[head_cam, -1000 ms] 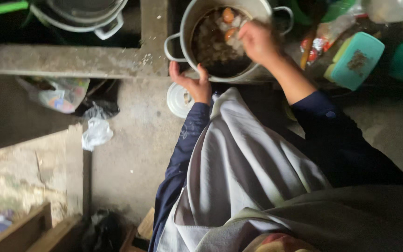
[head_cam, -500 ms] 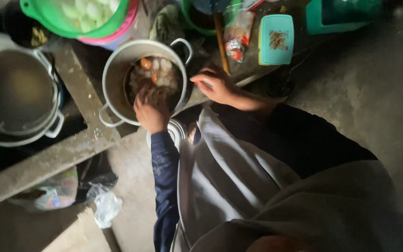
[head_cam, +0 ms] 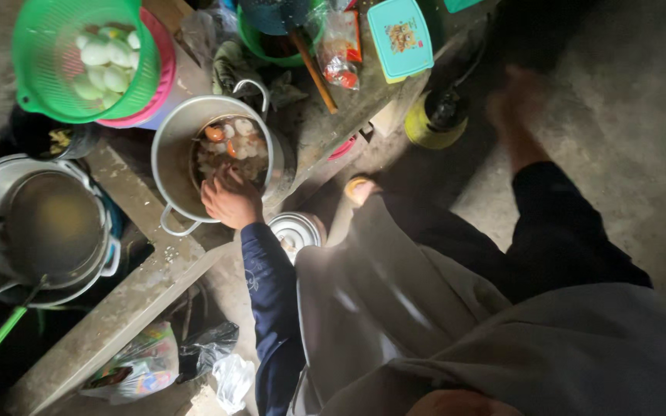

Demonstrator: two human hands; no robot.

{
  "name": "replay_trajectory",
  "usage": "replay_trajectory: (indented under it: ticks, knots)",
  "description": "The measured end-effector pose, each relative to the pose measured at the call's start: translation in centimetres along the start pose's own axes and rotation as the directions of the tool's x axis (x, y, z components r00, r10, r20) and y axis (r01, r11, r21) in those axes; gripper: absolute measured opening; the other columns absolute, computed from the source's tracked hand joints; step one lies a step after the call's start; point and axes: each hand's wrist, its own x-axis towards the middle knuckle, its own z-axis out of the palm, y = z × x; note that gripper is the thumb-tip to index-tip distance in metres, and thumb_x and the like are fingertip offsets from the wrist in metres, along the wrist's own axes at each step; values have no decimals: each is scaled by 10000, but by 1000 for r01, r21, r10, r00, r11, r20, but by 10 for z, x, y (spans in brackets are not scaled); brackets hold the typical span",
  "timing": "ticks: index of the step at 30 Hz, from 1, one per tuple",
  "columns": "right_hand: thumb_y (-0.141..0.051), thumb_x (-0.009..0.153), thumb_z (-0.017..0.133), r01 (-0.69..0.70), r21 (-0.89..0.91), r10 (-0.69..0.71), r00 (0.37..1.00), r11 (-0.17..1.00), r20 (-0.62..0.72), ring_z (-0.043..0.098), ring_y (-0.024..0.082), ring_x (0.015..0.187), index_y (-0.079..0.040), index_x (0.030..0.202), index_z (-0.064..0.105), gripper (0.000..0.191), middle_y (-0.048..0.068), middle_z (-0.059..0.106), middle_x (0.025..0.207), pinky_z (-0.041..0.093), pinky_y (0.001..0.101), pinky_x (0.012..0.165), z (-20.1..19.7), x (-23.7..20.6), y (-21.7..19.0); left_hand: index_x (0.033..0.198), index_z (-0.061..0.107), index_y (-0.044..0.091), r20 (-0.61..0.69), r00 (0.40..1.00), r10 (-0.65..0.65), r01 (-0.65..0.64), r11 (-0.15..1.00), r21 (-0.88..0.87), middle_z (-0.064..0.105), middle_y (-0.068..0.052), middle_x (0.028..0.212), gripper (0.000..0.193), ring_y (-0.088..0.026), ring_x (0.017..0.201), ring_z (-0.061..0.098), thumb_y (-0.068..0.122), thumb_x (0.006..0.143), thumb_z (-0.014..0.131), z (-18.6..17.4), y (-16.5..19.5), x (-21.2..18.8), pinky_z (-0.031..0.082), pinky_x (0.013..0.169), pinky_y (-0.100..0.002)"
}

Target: The person sits on the ground with a cloth over their lap and peels hard-boiled eggs by hand, dropping the shells aside and placing the peeled eggs into a pot of water. They continue peeling egg after egg, then reach into the pot and finally handle a green container with a spoon.

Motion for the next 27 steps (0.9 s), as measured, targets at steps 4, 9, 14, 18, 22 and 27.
replay_trajectory:
  ticks: [4,9,14,18,22,27]
  knots:
    - [-157,933,666,-354,-45,351,934,934,-67,469,421,1349,-166,1466,473,567,163,377,1568,430,580,1023,-27,7,29,1161,765,217,1,999,37,-37,999,16,678,-88,1277,294,-339,1256,553,371,924,686,7,-1,-3,426,1008,-502]
    - [-146,1025,559,-444,214,439,896,870,73,515,373,1290,-189,1523,444,513,119,361,1570,514,531,963,-43,44,25,1176,770,209,7,998,66,-66,997,-50,681,-80,1280,286,-343,1225,580,288,924,658,6,2,-4,462,1020,-498]
    - [-325,977,612,-500,309,465,866,809,186,618,323,1084,-189,1448,465,512,92,515,1403,551,499,825,-13,127,-5,1131,768,188,-60,998,20,-17,999,51,698,-82,1226,271,-343,1175,596,293,894,691,10,22,-3,464,985,-491]
    - [-478,946,635,-729,503,519,684,464,512,715,261,893,-201,1418,460,574,52,630,1275,609,451,702,18,205,-24,1098,773,192,-75,996,-51,58,993,99,708,-79,1189,245,-340,1149,605,294,885,705,15,47,1,466,975,-484]
    - [-602,918,650,-803,521,555,583,288,593,777,226,714,-215,1408,437,660,26,723,1176,642,412,582,35,265,-32,1064,778,197,-91,988,-124,135,982,132,718,-76,1151,219,-337,1123,615,294,876,720,17,73,6,468,966,-476]
    - [-399,978,678,-780,576,511,609,245,607,745,199,715,-263,1500,327,644,98,734,1156,625,360,588,58,300,-35,1023,784,203,-115,972,-203,220,961,167,731,-71,1104,188,-334,1090,627,294,865,739,18,93,11,471,954,-467]
